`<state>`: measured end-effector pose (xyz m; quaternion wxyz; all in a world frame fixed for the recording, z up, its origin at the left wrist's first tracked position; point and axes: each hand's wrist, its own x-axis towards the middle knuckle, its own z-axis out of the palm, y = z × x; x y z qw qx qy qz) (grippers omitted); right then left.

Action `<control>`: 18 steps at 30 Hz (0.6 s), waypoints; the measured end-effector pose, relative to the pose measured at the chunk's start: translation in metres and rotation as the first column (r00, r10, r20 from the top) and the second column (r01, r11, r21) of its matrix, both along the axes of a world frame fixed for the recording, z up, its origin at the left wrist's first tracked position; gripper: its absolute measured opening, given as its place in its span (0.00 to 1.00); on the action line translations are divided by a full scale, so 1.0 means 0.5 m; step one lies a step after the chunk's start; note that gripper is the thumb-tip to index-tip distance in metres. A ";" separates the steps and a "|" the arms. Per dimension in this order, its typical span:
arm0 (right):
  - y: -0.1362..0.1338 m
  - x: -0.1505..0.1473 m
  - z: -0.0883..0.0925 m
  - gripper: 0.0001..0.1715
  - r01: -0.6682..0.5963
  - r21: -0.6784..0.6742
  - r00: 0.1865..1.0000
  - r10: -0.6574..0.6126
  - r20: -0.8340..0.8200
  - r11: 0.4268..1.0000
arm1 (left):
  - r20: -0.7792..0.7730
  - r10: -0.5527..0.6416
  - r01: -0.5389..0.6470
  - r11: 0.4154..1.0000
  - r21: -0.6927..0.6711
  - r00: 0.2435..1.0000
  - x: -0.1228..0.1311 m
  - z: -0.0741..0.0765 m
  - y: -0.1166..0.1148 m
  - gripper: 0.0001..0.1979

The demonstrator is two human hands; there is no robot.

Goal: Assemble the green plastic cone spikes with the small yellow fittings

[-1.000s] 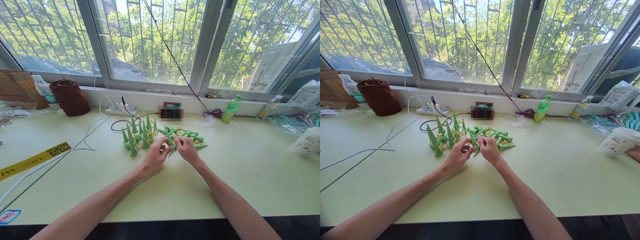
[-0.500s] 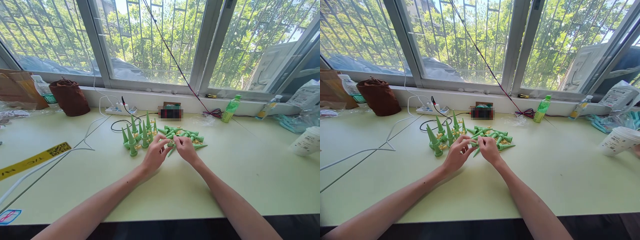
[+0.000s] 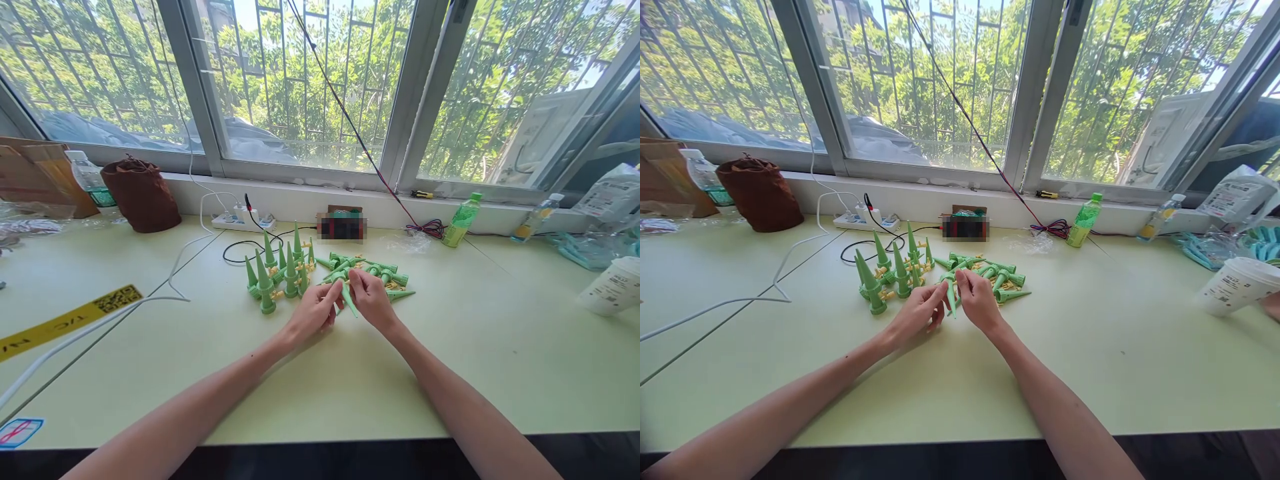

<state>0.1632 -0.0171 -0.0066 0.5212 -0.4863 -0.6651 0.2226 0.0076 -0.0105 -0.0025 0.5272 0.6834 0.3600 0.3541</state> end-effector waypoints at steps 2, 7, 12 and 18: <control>0.001 0.000 -0.004 0.26 -0.018 -0.014 1.000 0.018 -0.011 1.000 | 0.015 0.002 -0.002 1.000 -0.004 1.000 -0.001 -0.001 0.000 0.24; 0.004 0.003 -0.007 0.28 -0.031 -0.035 0.999 0.030 -0.035 0.999 | 0.032 0.018 -0.019 0.999 0.035 0.999 -0.003 -0.002 0.003 0.22; 0.008 0.004 -0.010 0.29 -0.048 -0.058 0.997 0.044 -0.069 0.997 | 0.033 0.038 -0.041 0.994 0.098 0.999 -0.002 0.005 0.001 0.20; 0.008 0.004 -0.008 0.30 -0.059 -0.069 0.993 0.052 -0.102 0.996 | 0.016 0.055 -0.058 0.972 0.229 0.998 -0.003 0.011 -0.001 0.13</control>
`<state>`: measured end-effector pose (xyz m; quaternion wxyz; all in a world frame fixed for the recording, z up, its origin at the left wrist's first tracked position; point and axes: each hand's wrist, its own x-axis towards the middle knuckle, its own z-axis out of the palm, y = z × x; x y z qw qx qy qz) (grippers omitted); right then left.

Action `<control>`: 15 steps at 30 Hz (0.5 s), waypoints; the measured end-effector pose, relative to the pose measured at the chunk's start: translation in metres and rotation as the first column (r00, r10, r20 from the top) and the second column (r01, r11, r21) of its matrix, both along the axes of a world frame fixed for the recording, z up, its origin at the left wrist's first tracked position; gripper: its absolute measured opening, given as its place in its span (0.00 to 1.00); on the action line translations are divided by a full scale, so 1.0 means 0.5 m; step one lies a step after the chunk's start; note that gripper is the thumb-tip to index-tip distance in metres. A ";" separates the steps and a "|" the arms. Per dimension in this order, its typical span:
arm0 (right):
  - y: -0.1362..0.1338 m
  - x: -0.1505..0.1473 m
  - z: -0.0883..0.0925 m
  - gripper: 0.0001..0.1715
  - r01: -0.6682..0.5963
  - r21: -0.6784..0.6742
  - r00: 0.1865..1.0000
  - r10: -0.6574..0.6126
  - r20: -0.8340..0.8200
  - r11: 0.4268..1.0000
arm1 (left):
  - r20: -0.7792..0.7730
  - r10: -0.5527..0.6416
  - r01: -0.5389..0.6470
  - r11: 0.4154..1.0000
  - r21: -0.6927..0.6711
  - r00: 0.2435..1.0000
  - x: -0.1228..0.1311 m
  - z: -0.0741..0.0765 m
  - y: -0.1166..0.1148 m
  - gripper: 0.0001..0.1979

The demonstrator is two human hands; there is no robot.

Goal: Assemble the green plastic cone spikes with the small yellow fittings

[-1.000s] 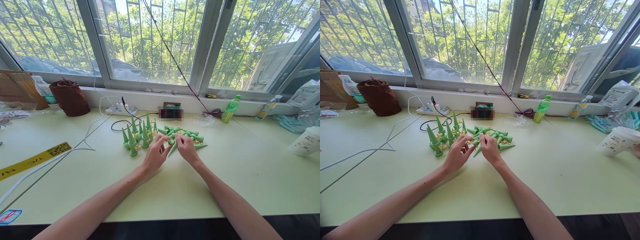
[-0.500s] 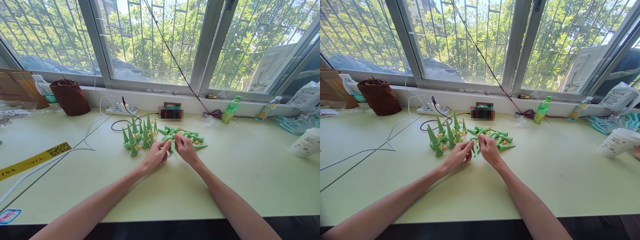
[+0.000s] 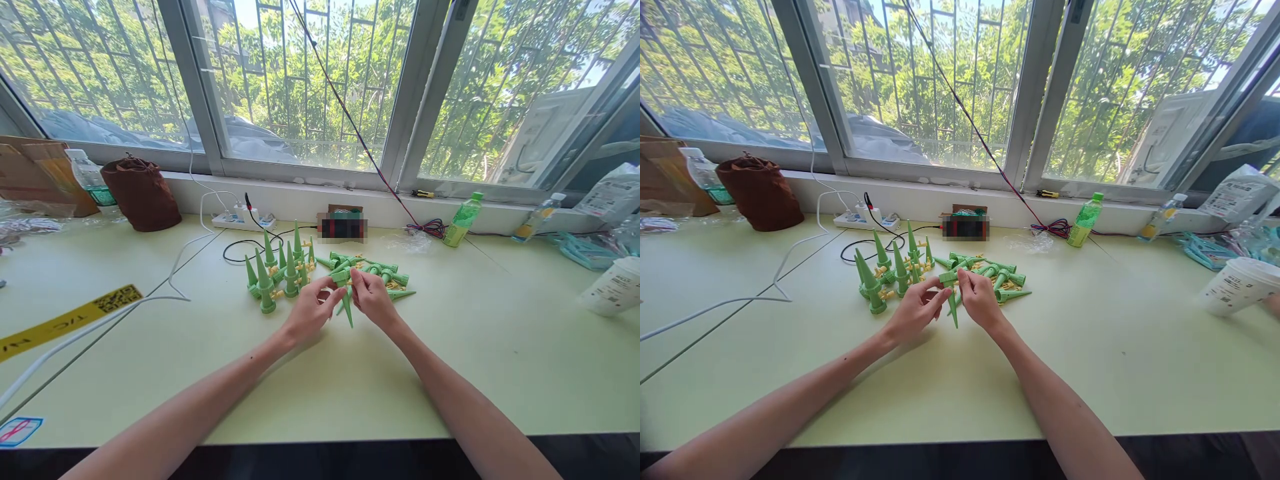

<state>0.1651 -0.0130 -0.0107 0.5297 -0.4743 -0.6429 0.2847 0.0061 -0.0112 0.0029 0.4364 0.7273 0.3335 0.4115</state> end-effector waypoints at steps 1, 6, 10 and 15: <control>0.000 0.000 0.001 0.30 0.001 -0.004 1.000 -0.001 0.001 1.000 | -0.015 0.010 -0.009 0.999 0.032 1.000 0.000 -0.001 0.001 0.13; -0.002 0.000 0.003 0.31 0.004 -0.015 1.000 -0.004 0.013 1.000 | -0.092 0.082 -0.061 0.976 0.209 0.992 -0.003 -0.007 0.009 0.10; -0.001 0.000 0.001 0.31 0.006 -0.015 1.000 -0.006 0.016 1.000 | -0.122 0.105 -0.059 0.940 0.335 0.987 -0.006 -0.010 0.012 0.09; -0.001 0.002 0.000 0.31 0.008 -0.019 0.999 -0.007 0.049 1.000 | -0.181 0.134 -0.037 0.889 0.457 0.974 -0.014 -0.016 0.016 0.10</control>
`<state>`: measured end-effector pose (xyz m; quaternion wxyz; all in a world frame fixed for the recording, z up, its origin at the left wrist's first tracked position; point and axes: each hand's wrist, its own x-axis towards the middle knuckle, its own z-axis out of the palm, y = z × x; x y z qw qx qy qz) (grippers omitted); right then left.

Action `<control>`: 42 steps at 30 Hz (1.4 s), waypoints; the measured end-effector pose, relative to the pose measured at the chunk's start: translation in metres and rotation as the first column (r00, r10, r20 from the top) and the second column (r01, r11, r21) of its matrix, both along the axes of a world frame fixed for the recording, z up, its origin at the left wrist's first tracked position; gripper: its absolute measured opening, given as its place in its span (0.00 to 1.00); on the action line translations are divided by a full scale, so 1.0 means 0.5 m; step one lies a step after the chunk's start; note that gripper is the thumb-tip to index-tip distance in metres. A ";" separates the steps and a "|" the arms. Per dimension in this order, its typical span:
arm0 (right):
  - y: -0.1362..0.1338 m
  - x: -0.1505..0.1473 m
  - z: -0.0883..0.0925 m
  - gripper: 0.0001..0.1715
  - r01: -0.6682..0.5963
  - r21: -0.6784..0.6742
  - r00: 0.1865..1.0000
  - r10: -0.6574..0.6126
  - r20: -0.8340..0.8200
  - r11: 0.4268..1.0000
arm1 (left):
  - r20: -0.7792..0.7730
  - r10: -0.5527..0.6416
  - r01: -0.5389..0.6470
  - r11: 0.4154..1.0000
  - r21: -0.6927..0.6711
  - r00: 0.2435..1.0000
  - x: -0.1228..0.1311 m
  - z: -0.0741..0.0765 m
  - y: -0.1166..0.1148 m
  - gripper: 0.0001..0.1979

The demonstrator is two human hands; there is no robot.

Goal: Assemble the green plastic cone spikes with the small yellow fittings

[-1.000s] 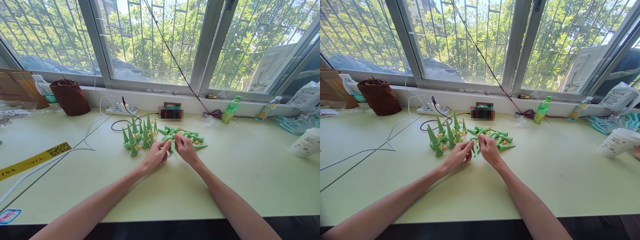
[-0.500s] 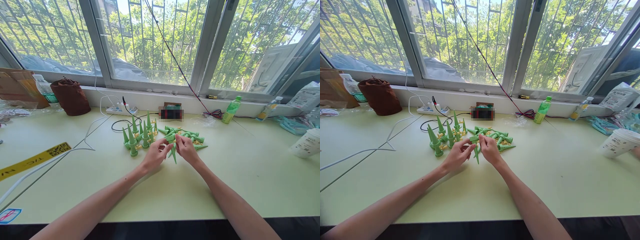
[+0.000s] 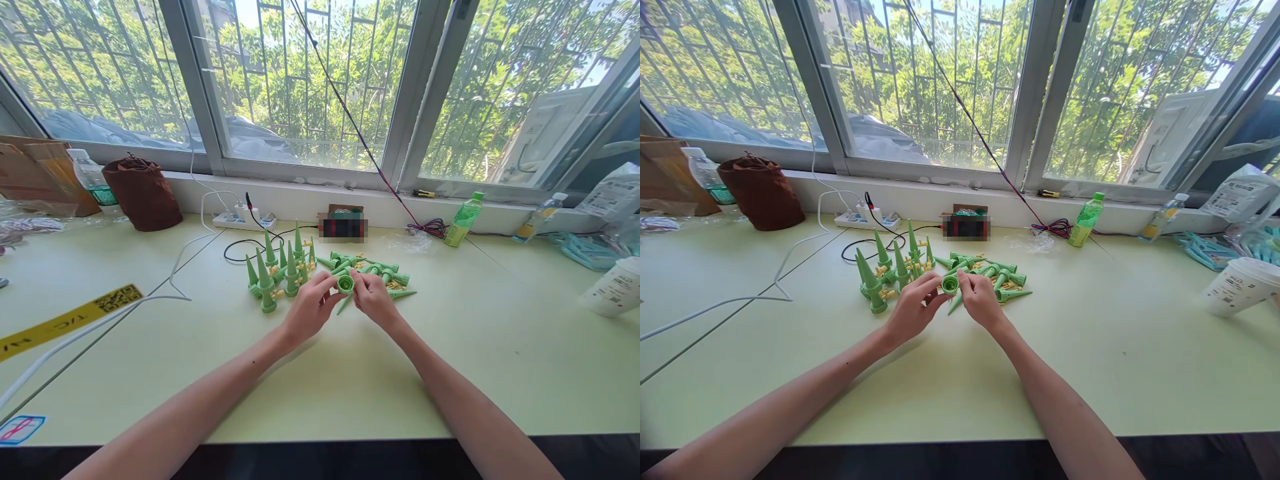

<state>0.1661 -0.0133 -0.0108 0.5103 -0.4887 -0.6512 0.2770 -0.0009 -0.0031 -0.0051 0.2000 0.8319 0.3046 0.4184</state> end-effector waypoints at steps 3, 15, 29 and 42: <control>-0.001 0.000 0.001 0.32 0.014 -0.002 1.000 -0.014 0.028 1.000 | -0.021 0.011 -0.010 1.000 0.030 1.000 -0.002 -0.004 0.002 0.12; -0.005 -0.001 0.009 0.28 0.114 0.077 0.993 -0.113 -0.019 0.990 | 0.188 0.107 -0.030 0.927 -0.375 0.976 0.012 0.019 -0.010 0.18; -0.004 0.000 0.003 0.27 0.022 0.069 0.993 -0.030 0.115 0.997 | 0.224 -0.062 0.191 0.765 -0.615 0.973 0.010 0.025 -0.014 0.22; -0.004 -0.007 0.007 0.33 0.075 0.026 0.993 -0.077 0.091 0.997 | 0.062 0.014 0.002 0.970 -0.242 0.998 0.007 -0.005 0.000 0.15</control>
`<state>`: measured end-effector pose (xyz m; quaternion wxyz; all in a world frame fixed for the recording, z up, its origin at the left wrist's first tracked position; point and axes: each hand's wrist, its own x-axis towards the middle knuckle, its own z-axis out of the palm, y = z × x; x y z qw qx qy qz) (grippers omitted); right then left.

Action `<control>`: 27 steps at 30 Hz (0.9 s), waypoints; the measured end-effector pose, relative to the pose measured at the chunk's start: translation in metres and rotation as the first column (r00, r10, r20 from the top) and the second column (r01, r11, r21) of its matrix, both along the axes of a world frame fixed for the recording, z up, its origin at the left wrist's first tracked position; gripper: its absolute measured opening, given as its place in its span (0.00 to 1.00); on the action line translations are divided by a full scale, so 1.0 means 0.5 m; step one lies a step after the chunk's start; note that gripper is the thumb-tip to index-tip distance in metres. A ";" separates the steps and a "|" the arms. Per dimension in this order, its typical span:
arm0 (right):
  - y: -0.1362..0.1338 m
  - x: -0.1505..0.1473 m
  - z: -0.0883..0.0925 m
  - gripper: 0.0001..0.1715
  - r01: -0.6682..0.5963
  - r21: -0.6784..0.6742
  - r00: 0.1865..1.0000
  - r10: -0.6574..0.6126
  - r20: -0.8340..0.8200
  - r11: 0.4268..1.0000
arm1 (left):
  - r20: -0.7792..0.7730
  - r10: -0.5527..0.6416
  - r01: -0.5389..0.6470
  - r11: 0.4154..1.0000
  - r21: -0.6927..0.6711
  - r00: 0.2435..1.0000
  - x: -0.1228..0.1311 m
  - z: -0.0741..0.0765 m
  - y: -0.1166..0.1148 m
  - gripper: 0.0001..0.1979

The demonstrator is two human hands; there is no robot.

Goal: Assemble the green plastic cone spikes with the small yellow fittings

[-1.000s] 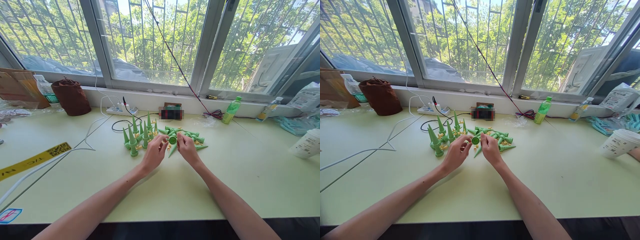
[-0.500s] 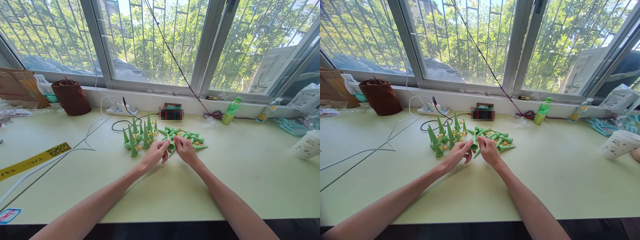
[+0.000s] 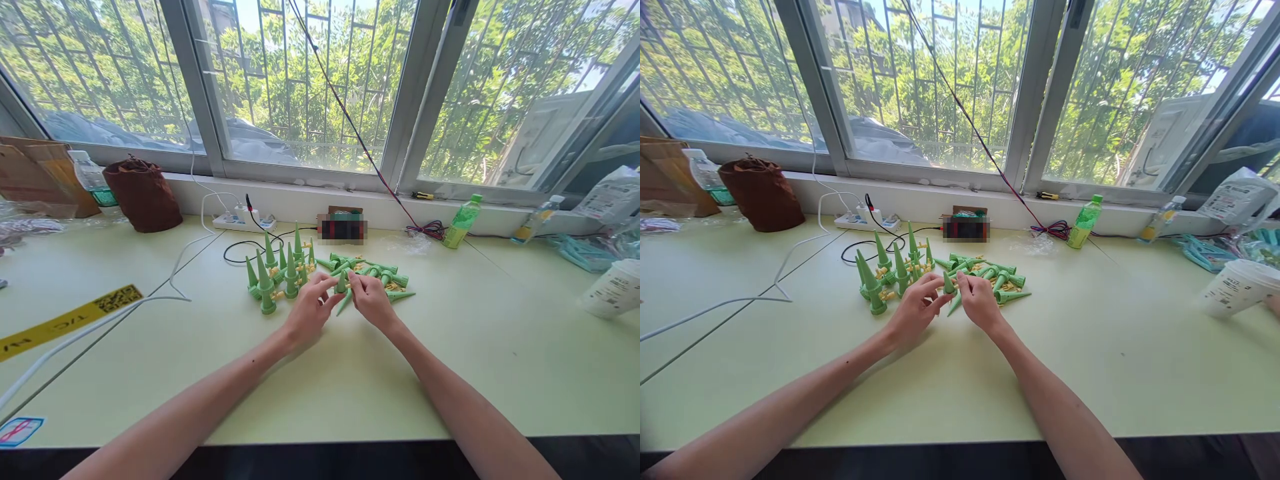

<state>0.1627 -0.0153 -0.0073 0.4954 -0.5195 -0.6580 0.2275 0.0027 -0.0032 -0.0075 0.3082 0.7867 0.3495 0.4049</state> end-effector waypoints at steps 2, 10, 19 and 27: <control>0.000 -0.001 -0.001 0.32 -0.002 0.010 1.000 0.003 -0.019 1.000 | -0.007 0.022 -0.022 1.000 0.010 1.000 0.001 0.001 -0.002 0.15; 0.000 0.007 0.001 0.29 0.079 0.050 0.995 -0.075 -0.071 0.996 | 0.125 0.087 -0.049 0.958 -0.284 0.988 0.007 0.013 -0.007 0.24; -0.004 0.004 -0.002 0.26 -0.042 0.074 0.999 0.041 0.018 0.996 | 0.315 -0.071 0.268 0.716 -0.644 0.946 0.008 0.019 -0.002 0.29; 0.000 0.007 -0.008 0.28 -0.055 0.017 0.997 0.056 -0.051 0.998 | 0.304 -0.123 0.277 0.795 -0.540 0.945 0.001 0.012 0.000 0.22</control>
